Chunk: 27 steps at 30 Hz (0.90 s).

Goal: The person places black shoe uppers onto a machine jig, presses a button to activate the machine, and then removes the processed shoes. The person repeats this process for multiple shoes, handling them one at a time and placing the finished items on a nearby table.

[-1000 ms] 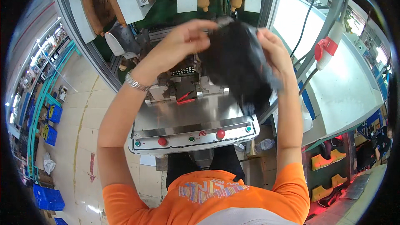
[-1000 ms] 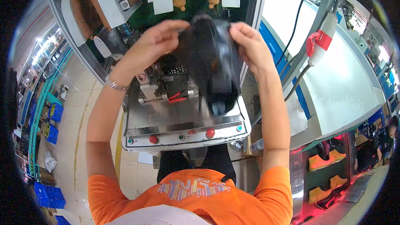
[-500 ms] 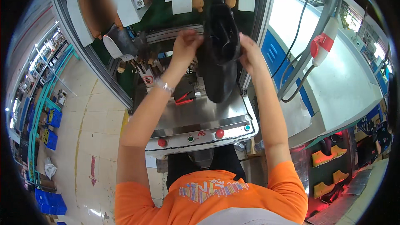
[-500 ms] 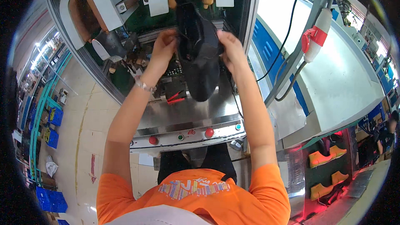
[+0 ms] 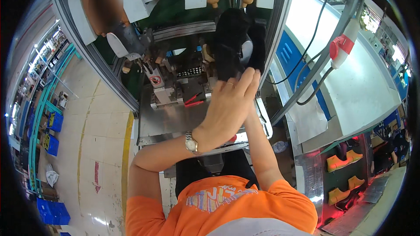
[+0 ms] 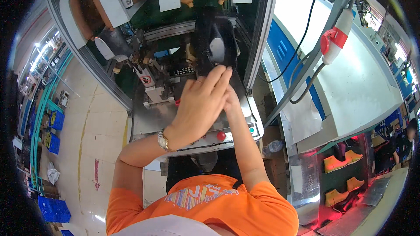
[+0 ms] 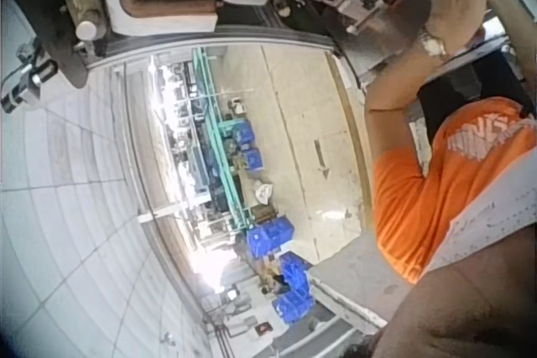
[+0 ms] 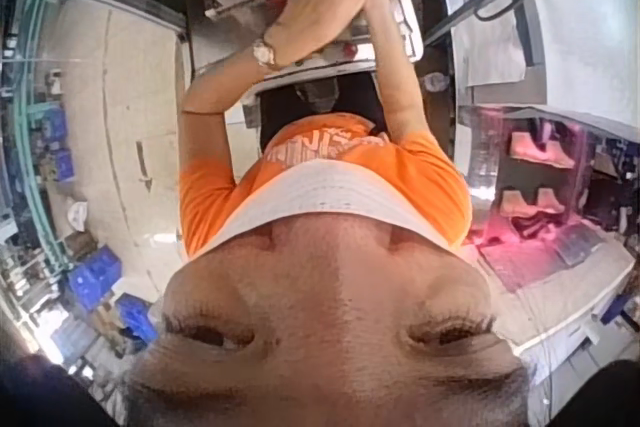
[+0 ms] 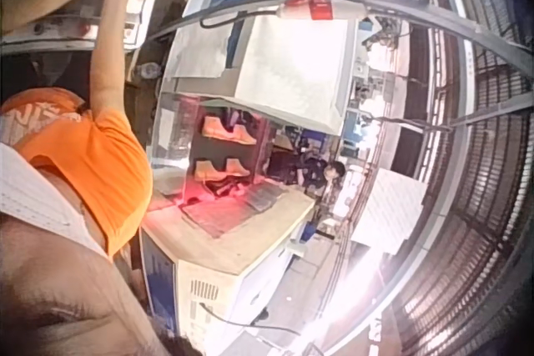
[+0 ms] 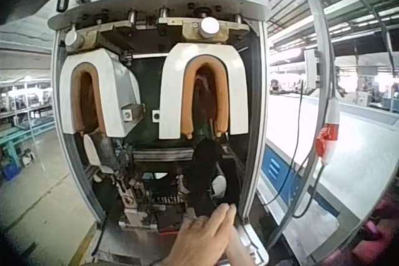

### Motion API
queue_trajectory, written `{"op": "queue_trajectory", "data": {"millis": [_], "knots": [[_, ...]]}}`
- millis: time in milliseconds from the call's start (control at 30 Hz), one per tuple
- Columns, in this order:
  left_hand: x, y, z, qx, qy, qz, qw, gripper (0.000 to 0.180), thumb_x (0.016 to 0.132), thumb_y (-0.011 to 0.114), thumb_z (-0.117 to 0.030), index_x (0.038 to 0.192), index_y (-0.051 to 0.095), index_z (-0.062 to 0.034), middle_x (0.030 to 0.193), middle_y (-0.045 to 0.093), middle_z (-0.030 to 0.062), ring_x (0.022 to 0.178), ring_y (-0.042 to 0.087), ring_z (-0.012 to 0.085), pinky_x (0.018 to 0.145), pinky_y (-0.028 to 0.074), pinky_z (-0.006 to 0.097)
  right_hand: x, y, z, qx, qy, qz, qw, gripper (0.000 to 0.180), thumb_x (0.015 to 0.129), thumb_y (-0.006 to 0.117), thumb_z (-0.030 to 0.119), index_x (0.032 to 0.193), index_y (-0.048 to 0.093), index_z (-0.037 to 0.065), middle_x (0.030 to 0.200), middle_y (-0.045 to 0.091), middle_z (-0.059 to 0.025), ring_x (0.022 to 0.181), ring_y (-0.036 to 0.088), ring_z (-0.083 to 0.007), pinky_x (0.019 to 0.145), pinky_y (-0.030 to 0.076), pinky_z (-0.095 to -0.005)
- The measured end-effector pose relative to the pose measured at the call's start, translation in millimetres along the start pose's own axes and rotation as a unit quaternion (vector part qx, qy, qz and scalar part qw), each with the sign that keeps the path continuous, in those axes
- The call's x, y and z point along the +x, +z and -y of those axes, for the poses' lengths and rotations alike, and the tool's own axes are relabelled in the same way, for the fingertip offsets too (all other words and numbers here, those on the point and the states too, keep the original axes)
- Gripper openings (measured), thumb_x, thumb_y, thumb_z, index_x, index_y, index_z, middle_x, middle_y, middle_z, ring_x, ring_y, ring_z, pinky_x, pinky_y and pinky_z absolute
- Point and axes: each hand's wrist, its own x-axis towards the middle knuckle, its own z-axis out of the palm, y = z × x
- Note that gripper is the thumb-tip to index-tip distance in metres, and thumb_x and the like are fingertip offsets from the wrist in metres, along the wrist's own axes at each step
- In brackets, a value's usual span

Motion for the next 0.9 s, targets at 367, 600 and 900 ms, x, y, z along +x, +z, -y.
{"op": "queue_trajectory", "data": {"millis": [367, 600, 900], "knots": [[-21, 47, -1, 0.018, -0.053, -0.009, 0.998, 0.060, 0.068, 0.059, -0.007, 0.124, 0.039, -0.0048, 0.117, 0.041, 0.0074, 0.084, 0.050, 0.0228, 0.071, 0.042, 0.033, 19, 5, 0, -0.035, -0.042, -0.066, 0.996, 0.034, 0.084, 0.050, 0.031, 0.109, 0.049, 0.008, 0.103, 0.055, -0.0085, 0.098, 0.052, -0.0207, 0.083, 0.042, -0.0380], [-20, 51, 2, -0.014, -0.064, -0.007, 0.998, 0.061, 0.065, 0.059, -0.003, 0.124, 0.041, -0.0094, 0.116, 0.042, 0.0066, 0.084, 0.050, 0.0222, 0.070, 0.042, 0.033, 20, 7, -1, -0.041, -0.022, -0.094, 0.995, 0.033, 0.086, 0.046, 0.030, 0.108, 0.048, 0.006, 0.105, 0.052, -0.0092, 0.099, 0.050, -0.0204, 0.083, 0.042, -0.0361], [-25, 57, 4, -0.014, -0.094, -0.006, 0.995, 0.061, 0.064, 0.059, -0.001, 0.122, 0.043, -0.0112, 0.117, 0.041, 0.0058, 0.080, 0.050, 0.0231, 0.067, 0.043, 0.035, 25, 8, 2, -0.047, -0.003, -0.117, 0.992, 0.031, 0.088, 0.041, 0.029, 0.107, 0.047, 0.004, 0.106, 0.049, -0.0101, 0.100, 0.048, -0.0199, 0.082, 0.042, -0.0337]]}}
